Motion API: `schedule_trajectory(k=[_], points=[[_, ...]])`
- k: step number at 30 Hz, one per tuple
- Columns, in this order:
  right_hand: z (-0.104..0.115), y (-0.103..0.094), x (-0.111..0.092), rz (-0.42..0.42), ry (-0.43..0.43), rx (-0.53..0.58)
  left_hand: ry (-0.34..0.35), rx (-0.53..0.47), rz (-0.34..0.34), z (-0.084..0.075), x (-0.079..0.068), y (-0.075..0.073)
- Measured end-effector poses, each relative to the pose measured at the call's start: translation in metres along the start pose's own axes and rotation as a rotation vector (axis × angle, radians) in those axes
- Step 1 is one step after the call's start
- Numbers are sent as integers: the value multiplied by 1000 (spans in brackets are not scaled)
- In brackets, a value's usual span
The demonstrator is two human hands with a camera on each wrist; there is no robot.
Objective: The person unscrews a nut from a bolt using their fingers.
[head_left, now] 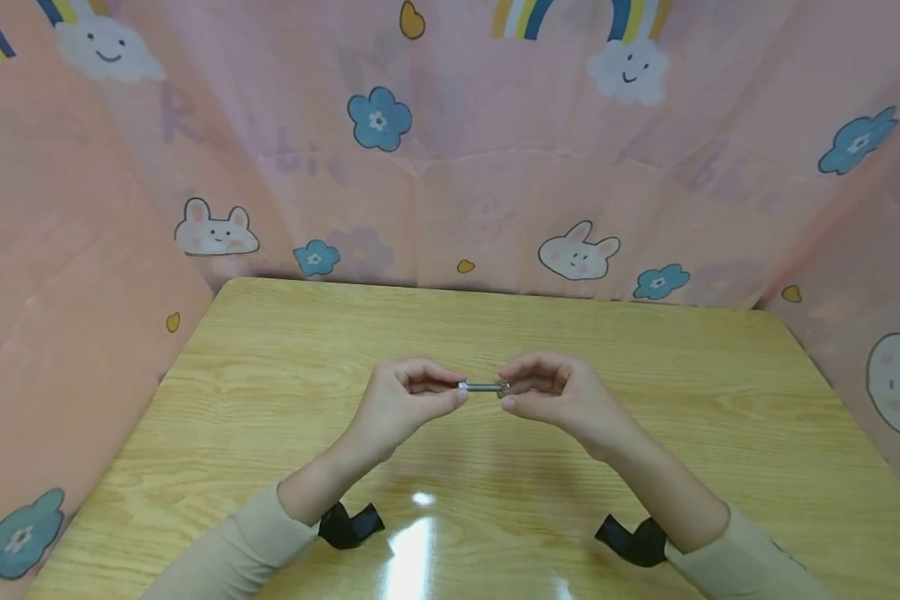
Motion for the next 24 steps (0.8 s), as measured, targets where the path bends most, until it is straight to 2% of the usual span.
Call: schedule_trajectory(k=[3,8,15,24], points=[[2,1,0,14,-15,-15,7,-6,4,0,1,0],[-1,4,3,32,6,-24,4,-15,-3,1,2,0],[6,4,4,35,-57,-69,7,3,-5,0,2,-2],[1,7,7,73,5,-44,0,5,-11,1,1,-3]])
Point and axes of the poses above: each hand's wrist, its own x-axis towards the middle knuckle, its own y-axis out of the palm, z = x × y, the point moved 10 cm from there along x, towards the middle knuckle, and after that the axes turned 7 degrees about y, right-handed, at the moved point
